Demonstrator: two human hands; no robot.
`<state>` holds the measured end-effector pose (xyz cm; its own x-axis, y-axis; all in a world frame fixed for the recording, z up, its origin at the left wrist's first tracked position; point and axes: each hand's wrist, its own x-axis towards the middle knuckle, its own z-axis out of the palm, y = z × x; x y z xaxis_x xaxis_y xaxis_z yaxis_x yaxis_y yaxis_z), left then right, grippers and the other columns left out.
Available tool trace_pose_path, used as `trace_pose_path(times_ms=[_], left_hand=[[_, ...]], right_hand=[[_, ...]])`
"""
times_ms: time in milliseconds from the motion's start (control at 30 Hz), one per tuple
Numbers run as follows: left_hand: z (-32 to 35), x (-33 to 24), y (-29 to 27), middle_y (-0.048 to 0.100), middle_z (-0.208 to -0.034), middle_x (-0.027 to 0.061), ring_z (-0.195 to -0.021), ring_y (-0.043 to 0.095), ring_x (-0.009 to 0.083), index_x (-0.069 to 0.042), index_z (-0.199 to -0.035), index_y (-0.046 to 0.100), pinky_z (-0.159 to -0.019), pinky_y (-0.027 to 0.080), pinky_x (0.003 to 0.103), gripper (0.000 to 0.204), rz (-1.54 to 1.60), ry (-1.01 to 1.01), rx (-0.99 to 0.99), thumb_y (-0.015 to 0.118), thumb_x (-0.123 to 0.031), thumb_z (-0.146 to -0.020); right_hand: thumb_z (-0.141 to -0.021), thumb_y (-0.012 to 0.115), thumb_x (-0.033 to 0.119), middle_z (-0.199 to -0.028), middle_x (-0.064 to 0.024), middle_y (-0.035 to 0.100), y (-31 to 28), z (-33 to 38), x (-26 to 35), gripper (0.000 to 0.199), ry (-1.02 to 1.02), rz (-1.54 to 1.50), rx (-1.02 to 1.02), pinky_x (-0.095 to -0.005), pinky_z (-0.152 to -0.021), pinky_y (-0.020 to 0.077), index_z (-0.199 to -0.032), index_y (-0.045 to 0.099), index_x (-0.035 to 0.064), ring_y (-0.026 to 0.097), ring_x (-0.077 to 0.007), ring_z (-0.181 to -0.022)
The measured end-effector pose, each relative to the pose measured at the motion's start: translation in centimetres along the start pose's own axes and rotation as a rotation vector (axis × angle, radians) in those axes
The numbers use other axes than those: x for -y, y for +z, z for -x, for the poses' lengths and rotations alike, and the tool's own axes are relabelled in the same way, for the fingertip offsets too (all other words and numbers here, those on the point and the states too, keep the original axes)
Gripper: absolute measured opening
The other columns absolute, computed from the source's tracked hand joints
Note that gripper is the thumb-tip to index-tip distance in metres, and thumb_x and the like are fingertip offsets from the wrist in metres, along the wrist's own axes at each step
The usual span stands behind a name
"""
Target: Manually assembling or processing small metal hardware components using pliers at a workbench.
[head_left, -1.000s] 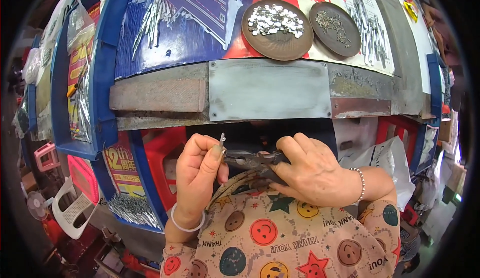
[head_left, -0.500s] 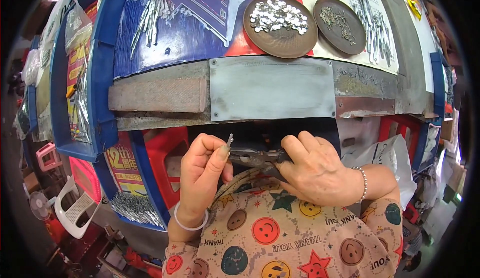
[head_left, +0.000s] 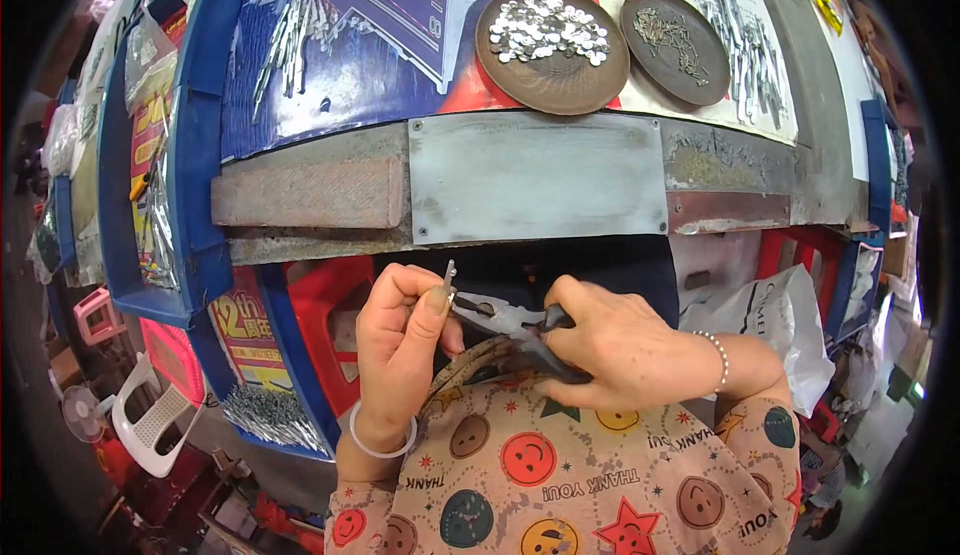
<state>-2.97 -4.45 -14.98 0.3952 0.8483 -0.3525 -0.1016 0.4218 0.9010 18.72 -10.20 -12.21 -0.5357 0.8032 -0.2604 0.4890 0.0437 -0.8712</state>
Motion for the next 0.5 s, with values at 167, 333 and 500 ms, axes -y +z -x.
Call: trace_pose_path(times_ms=[167,333,500], left_hand=[[0.3,0.1,-0.4,0.051,-0.072,0.0,-0.058,0.051,0.0052,-0.002,-0.092,0.049,-0.053,0.041,0.018,0.01,0.023,-0.033,-0.01,0.051,-0.011,-0.096],[0.6,-0.1,-0.4,0.051,-0.072,-0.0004,-0.058,0.05,0.0053,-0.003,-0.091,0.049,-0.053,0.04,0.018,0.01,0.02,-0.058,-0.028,0.051,-0.011,-0.096],[1.2,-0.1,-0.3,0.051,-0.072,-0.0003,-0.058,0.05,0.0053,-0.003,-0.091,0.048,-0.053,0.041,0.018,0.01,0.037,-0.094,-0.003,0.051,-0.012,-0.096]], right_hand=[[-0.065,0.076,0.026,-0.095,-0.0149,0.047,0.8,-0.2,-0.1,0.031,-0.022,0.362,-0.146,-0.0344,-0.065,0.0452,-0.076,0.063,-0.0001,0.049,-0.0276,-0.083],[-0.063,0.077,0.024,-0.095,-0.0141,0.047,0.8,-0.5,0.2,0.031,-0.02,0.432,-0.167,-0.0337,-0.064,0.0441,-0.078,0.064,0.0004,0.049,-0.0262,-0.082],[-0.064,0.075,0.022,-0.093,-0.0133,0.046,1.2,-0.1,0.2,0.028,-0.042,0.51,-0.182,-0.0335,-0.064,0.0431,-0.079,0.064,0.0012,0.048,-0.0258,-0.08]])
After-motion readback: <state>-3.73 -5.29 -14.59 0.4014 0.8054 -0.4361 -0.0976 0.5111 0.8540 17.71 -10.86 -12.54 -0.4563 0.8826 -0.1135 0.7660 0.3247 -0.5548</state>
